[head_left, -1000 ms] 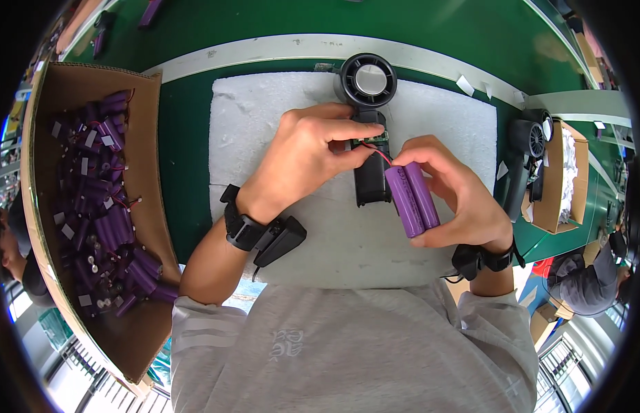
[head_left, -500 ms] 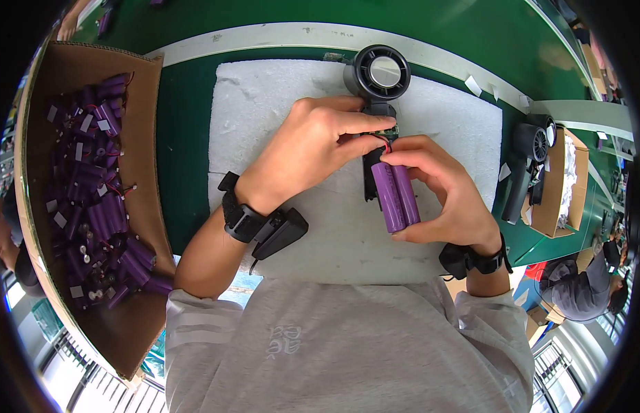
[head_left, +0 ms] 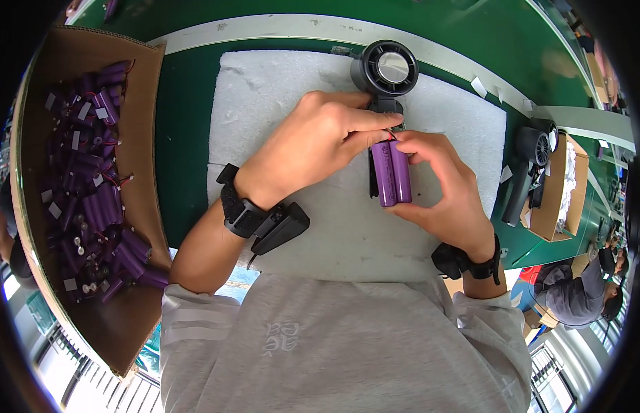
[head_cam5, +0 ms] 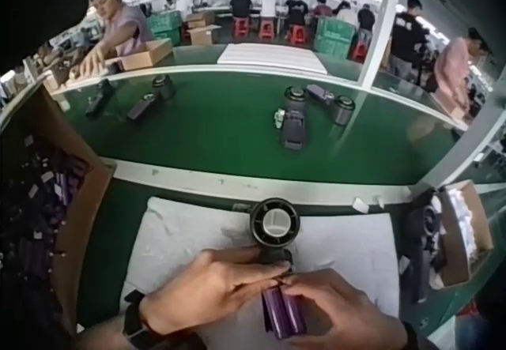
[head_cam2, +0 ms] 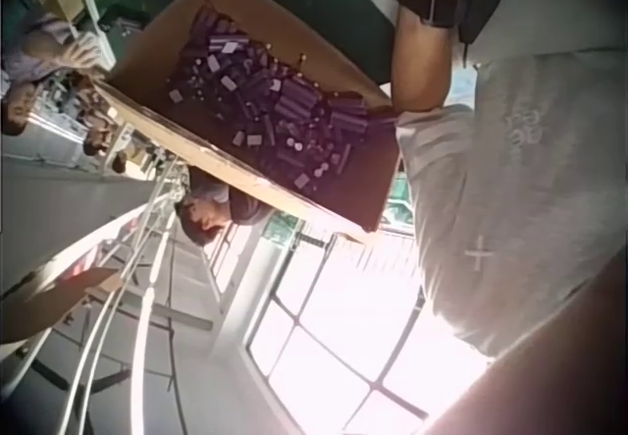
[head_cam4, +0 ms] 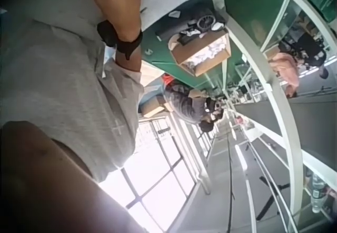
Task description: The person picks up a battery pack, peels off a white sticker, and plugs the connector into a circuit board inside a handheld fan housing. They then press the battery pack into the handle, set the fan aside, and repeat the process with another battery pack.
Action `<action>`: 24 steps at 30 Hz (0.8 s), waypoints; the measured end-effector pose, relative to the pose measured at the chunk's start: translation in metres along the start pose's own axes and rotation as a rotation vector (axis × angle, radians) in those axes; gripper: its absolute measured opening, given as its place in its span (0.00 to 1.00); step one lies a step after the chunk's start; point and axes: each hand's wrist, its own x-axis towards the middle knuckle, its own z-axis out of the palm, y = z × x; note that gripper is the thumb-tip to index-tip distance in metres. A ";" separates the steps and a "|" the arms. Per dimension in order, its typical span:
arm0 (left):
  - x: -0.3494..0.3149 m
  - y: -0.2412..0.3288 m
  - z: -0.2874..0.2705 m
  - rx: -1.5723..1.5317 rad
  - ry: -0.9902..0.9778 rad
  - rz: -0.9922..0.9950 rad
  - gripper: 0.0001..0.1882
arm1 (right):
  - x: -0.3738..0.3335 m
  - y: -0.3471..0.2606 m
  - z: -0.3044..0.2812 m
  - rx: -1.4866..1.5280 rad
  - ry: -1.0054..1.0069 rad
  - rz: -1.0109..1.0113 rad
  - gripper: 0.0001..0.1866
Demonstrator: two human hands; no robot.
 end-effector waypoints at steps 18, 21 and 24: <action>0.000 -0.001 -0.003 0.049 -0.014 0.090 0.13 | -0.004 -0.003 0.008 -0.215 0.032 -0.128 0.24; -0.001 0.000 -0.005 0.072 -0.035 0.090 0.14 | -0.006 -0.002 0.010 -0.237 0.043 -0.130 0.22; 0.000 0.005 -0.009 0.105 -0.103 0.015 0.17 | -0.007 -0.002 0.011 -0.260 0.052 -0.130 0.20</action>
